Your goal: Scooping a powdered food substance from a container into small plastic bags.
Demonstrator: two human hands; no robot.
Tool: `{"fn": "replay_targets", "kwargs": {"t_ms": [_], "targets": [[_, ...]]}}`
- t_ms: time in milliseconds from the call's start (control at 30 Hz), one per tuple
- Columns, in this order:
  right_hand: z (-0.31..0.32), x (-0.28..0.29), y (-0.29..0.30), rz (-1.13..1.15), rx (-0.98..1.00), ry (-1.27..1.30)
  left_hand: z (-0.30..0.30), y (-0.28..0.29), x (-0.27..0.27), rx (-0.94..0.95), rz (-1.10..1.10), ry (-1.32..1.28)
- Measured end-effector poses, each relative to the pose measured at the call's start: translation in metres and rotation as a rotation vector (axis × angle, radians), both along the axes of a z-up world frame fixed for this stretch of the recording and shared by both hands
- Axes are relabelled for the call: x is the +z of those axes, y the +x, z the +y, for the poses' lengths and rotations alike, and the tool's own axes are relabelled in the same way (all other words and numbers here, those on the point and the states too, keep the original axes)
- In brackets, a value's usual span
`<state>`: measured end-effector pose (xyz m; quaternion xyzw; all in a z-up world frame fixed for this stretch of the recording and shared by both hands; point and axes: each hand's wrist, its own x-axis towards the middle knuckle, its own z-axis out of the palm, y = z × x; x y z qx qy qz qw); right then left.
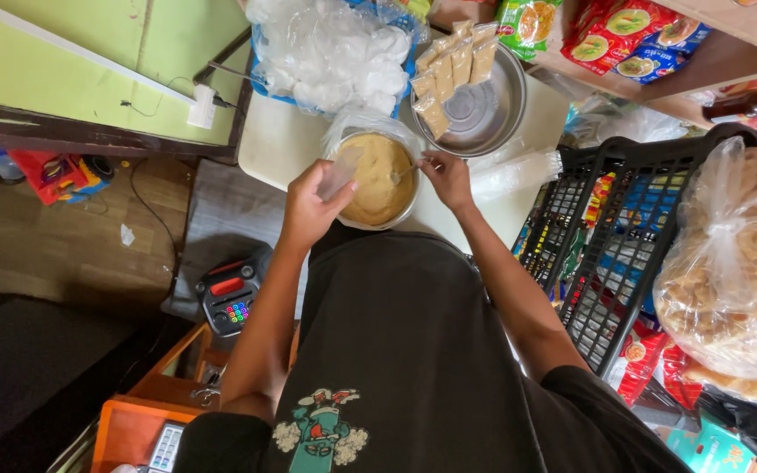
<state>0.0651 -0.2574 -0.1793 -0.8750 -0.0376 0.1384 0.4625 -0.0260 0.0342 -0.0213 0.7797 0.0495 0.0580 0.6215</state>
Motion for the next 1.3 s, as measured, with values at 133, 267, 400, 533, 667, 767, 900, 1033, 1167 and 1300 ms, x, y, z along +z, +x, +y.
{"fn": "replay_targets", "kwargs": {"t_ms": [133, 267, 400, 533, 667, 767, 900, 1033, 1167, 1300], "targets": [[0.021, 0.014, -0.014, -0.095, -0.041, 0.091, 0.004, -0.003, -0.003, 0.04, -0.01, 0.148], [0.035, 0.024, -0.02, -0.112, 0.11, 0.008, 0.006, -0.006, -0.018, 0.048, -0.174, 0.343], [0.044, 0.019, -0.02, -0.097, 0.168, 0.033, 0.006, -0.004, -0.025, -0.005, -0.262, 0.469], [0.038, 0.008, -0.019, -0.057, 0.106, 0.147, 0.005, -0.003, -0.042, 0.0, -0.28, 0.521], [0.03, 0.031, -0.017, 0.051, -0.054, 0.239, 0.001, -0.001, -0.046, 0.023, -0.296, 0.543], [0.02, 0.052, -0.015, 0.089, -0.156, 0.403, 0.0, 0.0, -0.048, 0.022, -0.292, 0.531], [0.008, 0.096, -0.012, 0.014, -0.254, 0.524, -0.002, 0.001, -0.045, -0.034, -0.277, 0.506], [0.005, 0.137, -0.01, 0.025, -0.331, 0.59, -0.005, -0.001, -0.058, -0.076, -0.277, 0.502], [0.007, 0.162, -0.01, 0.008, -0.318, 0.59, -0.01, -0.002, -0.063, -0.062, -0.269, 0.48], [0.008, 0.171, -0.01, -0.012, -0.293, 0.583, -0.014, -0.001, -0.05, 0.017, -0.252, 0.383]]}}
